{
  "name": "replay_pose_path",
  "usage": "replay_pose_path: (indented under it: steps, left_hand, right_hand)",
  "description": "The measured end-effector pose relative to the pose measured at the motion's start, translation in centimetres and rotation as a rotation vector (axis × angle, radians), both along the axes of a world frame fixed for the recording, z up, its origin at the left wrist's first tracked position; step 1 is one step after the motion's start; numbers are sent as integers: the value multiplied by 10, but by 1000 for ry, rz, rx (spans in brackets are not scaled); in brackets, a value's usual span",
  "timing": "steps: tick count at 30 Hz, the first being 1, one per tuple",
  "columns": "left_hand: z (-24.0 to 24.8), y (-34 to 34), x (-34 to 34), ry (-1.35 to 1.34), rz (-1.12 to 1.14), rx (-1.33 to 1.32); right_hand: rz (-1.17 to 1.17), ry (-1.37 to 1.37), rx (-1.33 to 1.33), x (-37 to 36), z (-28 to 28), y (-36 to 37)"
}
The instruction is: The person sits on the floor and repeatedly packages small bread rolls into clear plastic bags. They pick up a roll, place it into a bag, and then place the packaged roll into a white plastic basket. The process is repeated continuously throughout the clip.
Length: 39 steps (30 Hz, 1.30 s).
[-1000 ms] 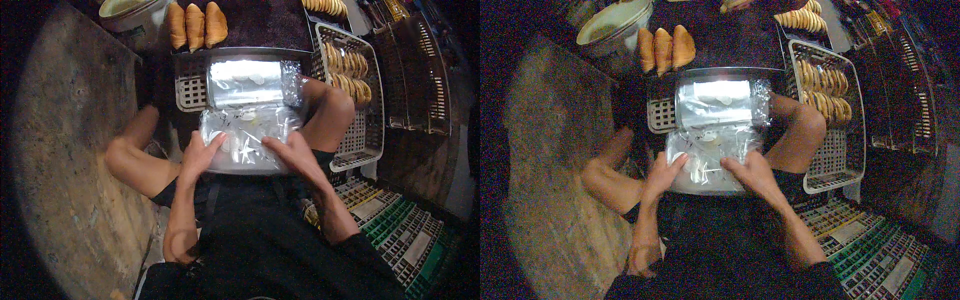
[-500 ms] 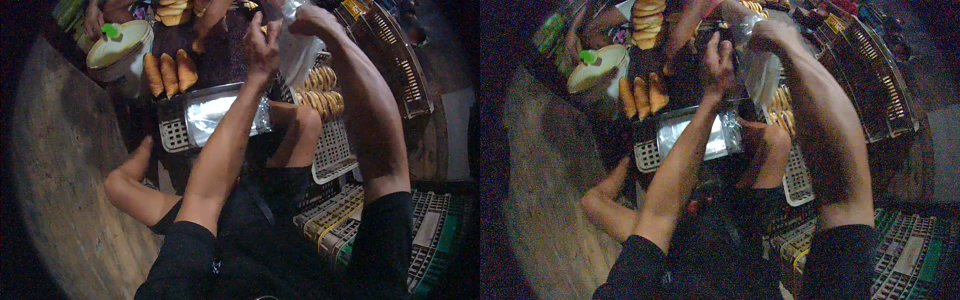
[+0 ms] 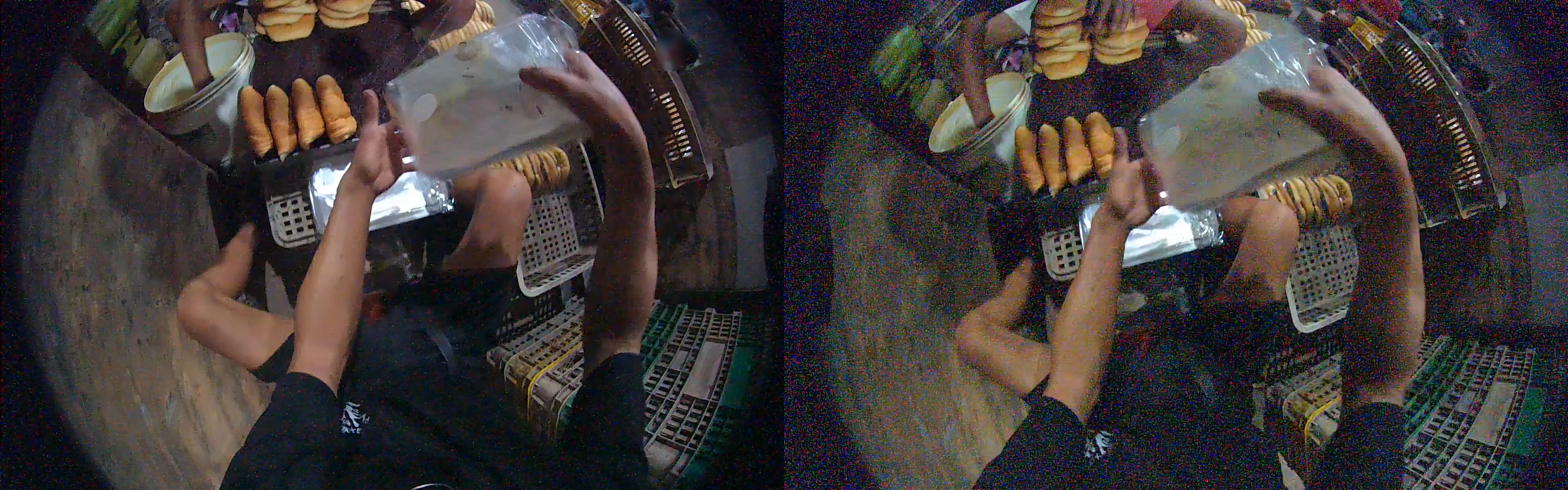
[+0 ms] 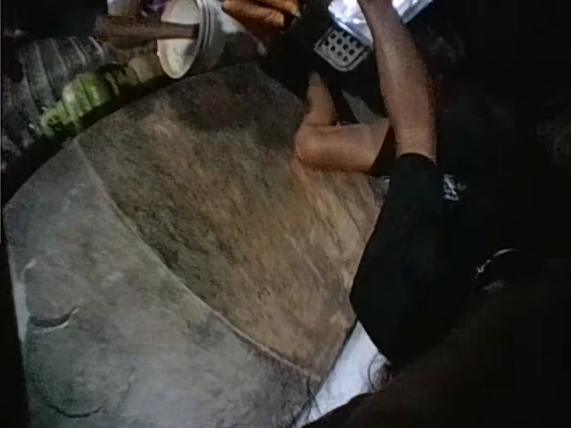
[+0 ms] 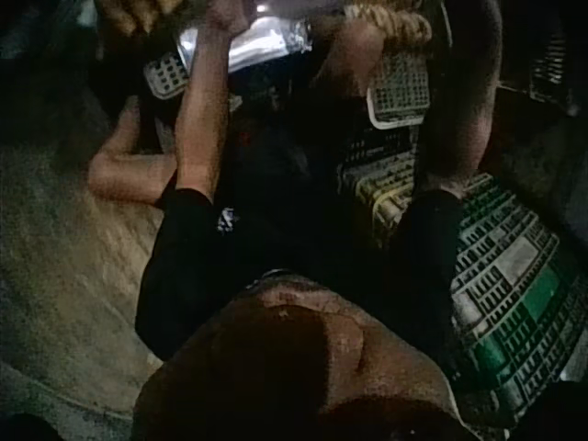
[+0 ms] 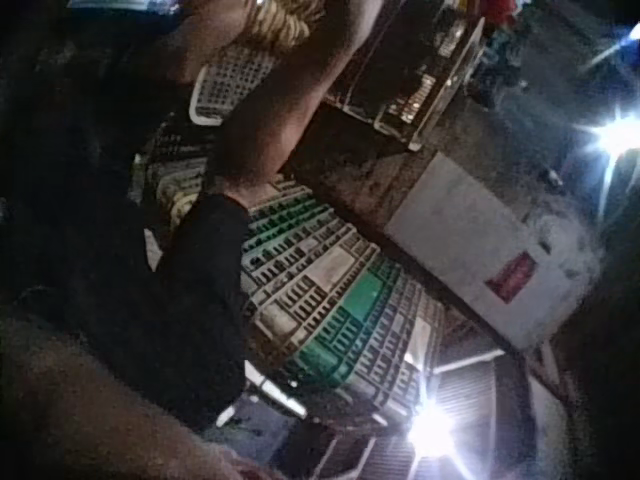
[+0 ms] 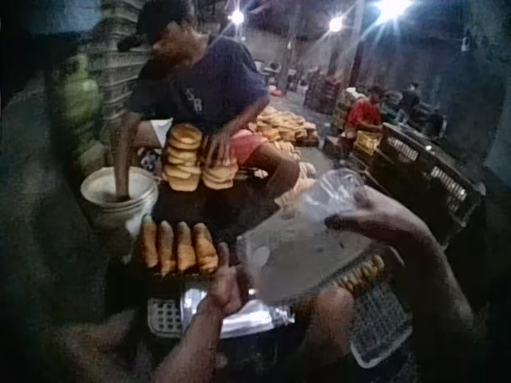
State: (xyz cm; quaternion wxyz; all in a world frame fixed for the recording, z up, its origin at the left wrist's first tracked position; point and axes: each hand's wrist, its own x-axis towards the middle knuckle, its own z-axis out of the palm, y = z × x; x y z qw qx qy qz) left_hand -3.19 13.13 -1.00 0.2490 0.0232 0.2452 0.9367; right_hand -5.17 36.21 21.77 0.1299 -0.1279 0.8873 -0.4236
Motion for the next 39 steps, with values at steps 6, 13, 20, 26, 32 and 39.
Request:
replay_pose_path:
  steps: [6, 13, 20, 26, 32, 39]
  left_hand:
    - [6, -32, 149, -155, 527, -271]
    - [52, -121, 285, -174, 1219, -1267]
    - [124, -124, 342, -443, 1174, -1253]
    - [155, -157, 302, -302, 1100, -1745]
    - [173, -188, 284, -262, 1092, -1734]
    - [107, -180, 285, -235, 1002, -855]
  right_hand:
    - [-69, 116, 136, 88, -107, -28]
    - [-108, 193, -596, 160, -226, -147]
    - [-113, -121, -688, 136, -247, -155]
    - [-626, -364, -704, 86, -310, -112]
    - [-587, -228, -79, 82, -298, -80]
    - [221, -367, -785, 116, -173, -125]
